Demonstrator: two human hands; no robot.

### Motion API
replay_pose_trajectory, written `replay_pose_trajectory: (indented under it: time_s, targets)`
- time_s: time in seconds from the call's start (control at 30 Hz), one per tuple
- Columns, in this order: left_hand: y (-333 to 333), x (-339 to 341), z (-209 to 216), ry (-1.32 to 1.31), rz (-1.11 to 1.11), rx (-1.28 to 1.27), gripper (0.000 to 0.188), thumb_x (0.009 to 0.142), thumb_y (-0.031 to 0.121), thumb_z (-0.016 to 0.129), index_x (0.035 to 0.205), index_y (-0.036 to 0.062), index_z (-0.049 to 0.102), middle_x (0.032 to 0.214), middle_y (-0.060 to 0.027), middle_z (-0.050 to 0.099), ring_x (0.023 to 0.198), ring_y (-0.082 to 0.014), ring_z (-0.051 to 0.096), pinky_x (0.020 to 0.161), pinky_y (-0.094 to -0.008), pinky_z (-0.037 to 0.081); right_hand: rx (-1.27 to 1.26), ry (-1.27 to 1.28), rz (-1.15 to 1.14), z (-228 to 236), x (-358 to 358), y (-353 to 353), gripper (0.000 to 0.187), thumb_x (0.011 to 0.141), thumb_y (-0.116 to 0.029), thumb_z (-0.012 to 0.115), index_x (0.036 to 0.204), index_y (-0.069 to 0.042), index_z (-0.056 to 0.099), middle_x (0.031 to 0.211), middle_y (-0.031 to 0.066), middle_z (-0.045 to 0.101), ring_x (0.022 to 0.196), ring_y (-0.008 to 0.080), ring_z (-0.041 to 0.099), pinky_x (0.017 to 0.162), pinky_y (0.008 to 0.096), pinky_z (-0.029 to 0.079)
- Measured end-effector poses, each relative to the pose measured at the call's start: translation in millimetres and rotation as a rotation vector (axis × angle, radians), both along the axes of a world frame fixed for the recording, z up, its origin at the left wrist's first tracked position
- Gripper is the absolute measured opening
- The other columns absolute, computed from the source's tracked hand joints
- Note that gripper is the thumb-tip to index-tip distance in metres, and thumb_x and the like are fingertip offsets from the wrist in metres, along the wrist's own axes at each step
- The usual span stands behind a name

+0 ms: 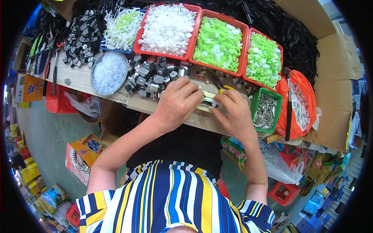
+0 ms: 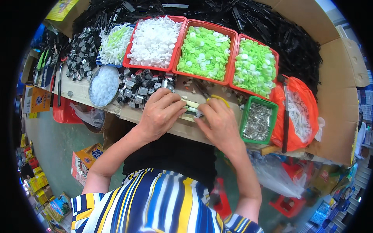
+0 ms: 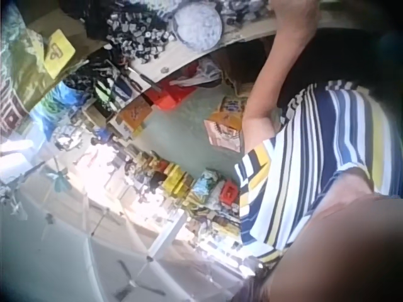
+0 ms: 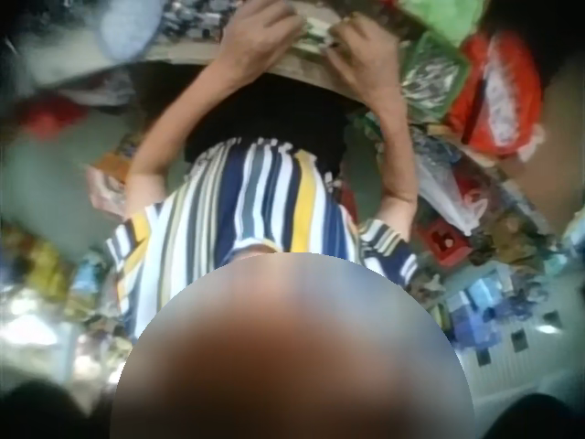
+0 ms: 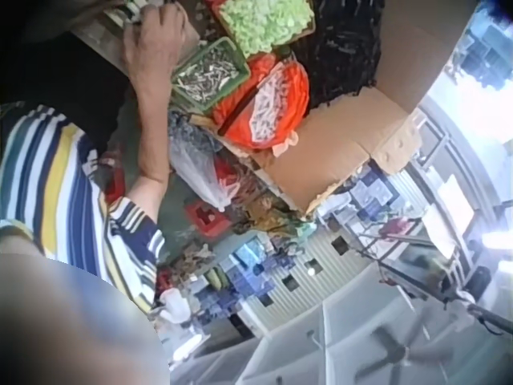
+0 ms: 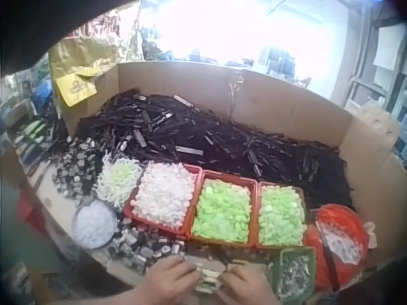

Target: Assembling small plastic and metal components using manual tools and an assembly jig at a factory workbench.

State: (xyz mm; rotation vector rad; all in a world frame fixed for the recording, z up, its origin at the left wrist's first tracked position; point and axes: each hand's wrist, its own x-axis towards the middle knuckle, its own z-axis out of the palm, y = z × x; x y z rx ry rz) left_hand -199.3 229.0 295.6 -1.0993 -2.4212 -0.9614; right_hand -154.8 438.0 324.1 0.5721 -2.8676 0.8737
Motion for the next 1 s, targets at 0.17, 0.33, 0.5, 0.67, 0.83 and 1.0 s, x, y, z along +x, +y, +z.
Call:
replay_pose_trajectory:
  time_s: [0.17,0.33,0.5,0.67,0.83,1.0]
  targets:
    - [3.2,-6.9,-9.6,-0.003,-0.07,-0.025,0.023,0.071,0.004,0.074,0.093,0.0043,0.067,0.091,-0.0077,0.062,0.09,-0.0287,0.059,0.077,-0.0377,0.049,-0.057,-0.018,-0.053,-6.2,3.7,0.9,0.028,0.076,-0.011,0.076,0.099,-0.003,0.063,0.097,0.0133,0.058,0.095,0.0331,0.059,0.078,0.0423,0.048]
    - [2.4,-5.1,-12.3,0.022,-0.063,0.018,0.021,0.071,0.003,0.073,0.091,0.0046,0.067,0.091,-0.0074,0.062,0.09,-0.0287,0.059,0.077,-0.0384,0.05,-0.187,0.023,-0.149,-16.7,9.6,-1.9,0.024,0.075,-0.007,0.078,0.095,-0.003,0.066,0.096,0.0122,0.058,0.09,0.0309,0.06,0.076,0.0395,0.048]
    - [2.7,-4.9,-13.9,0.004,-0.072,0.012,0.022,0.071,0.002,0.073,0.092,0.004,0.066,0.091,-0.0077,0.062,0.089,-0.0287,0.059,0.076,-0.0391,0.049,-0.239,-0.018,-0.208,-19.3,11.6,-4.0,0.02,0.076,-0.005,0.076,0.093,-0.003,0.066,0.095,0.0119,0.058,0.089,0.0298,0.06,0.076,0.0382,0.048]
    - [6.0,-5.1,-9.8,-0.002,-0.098,0.013,0.022,0.071,0.002,0.073,0.092,0.0029,0.067,0.091,-0.0084,0.062,0.087,-0.029,0.059,0.075,-0.0396,0.049,-0.291,-0.038,-0.231,-17.7,15.4,-0.5,0.021,0.076,-0.005,0.075,0.095,-0.002,0.065,0.096,0.0129,0.057,0.09,0.03,0.059,0.076,0.0378,0.048]
    - [5.2,-2.8,-7.0,0.015,-0.08,-0.002,0.021,0.073,0.002,0.075,0.093,0.0033,0.068,0.089,-0.0087,0.062,0.085,-0.03,0.059,0.075,-0.039,0.05,-0.235,0.024,-0.138,19.4,5.9,26.8,0.03,0.076,-0.012,0.078,0.1,-0.002,0.064,0.099,0.0156,0.059,0.091,0.0344,0.062,0.076,0.0403,0.05]
    - [1.2,-0.6,-0.3,0.064,-0.051,-0.025,0.025,0.075,0.006,0.075,0.1,0.0038,0.068,0.09,-0.0084,0.062,0.088,-0.0283,0.059,0.076,-0.0384,0.05,-0.016,0.252,-0.345,54.6,-50.4,119.0,0.014,0.083,-0.005,0.069,0.093,0.003,0.066,0.087,0.0118,0.062,0.077,0.0226,0.063,0.07,0.0331,0.051]
